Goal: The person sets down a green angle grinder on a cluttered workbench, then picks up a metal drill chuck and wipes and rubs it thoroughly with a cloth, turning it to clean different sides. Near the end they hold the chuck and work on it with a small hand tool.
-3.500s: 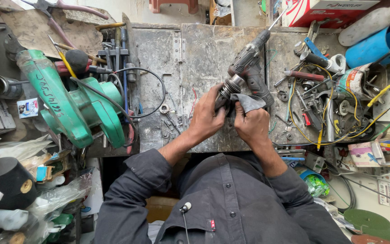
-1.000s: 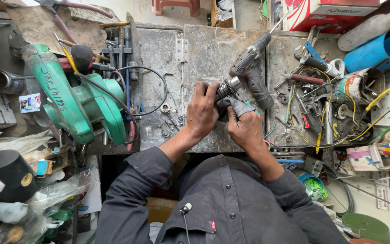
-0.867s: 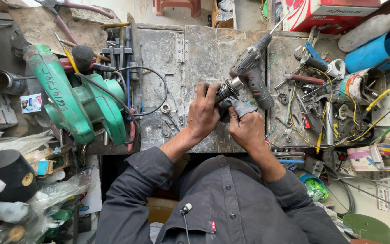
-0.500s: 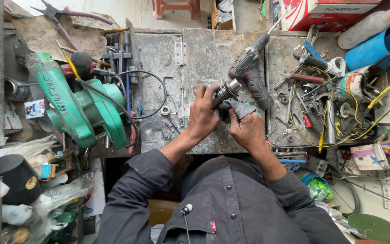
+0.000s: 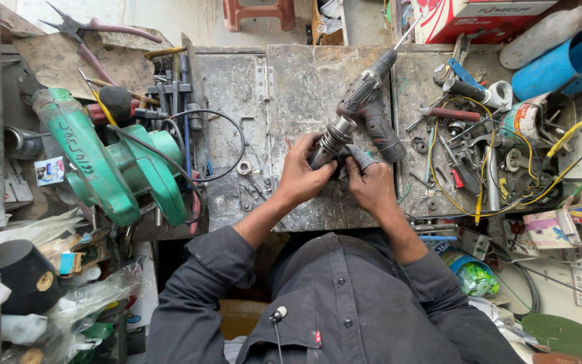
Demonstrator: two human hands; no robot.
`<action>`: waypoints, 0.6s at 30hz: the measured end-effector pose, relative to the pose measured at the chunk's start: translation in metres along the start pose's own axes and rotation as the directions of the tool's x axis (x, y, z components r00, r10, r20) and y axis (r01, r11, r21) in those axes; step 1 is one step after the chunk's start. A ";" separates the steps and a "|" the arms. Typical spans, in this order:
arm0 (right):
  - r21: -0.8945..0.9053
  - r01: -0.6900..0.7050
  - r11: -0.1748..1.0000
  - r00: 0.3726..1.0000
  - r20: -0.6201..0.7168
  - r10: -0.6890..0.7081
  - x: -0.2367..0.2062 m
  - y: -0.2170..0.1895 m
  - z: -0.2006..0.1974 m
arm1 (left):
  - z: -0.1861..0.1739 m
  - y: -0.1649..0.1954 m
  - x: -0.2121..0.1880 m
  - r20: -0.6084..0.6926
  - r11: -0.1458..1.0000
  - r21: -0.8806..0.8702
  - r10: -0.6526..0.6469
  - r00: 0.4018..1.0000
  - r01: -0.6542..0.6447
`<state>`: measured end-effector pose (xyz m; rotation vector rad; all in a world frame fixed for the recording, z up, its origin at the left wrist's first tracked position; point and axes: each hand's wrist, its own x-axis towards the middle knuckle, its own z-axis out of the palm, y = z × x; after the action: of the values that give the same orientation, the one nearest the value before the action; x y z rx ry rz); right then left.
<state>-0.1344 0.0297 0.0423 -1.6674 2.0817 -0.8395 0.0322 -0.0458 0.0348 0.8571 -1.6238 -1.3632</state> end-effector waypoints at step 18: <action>-0.046 0.225 0.973 0.971 -0.069 -0.228 -0.009 -0.033 -0.031 | -0.005 0.002 0.002 0.087 0.997 0.050 -0.067 0.994 0.063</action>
<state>-0.1257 0.0408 0.0865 -1.9498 1.9902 -0.9495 0.0355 -0.0493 0.0374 0.8950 -1.7150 -1.4314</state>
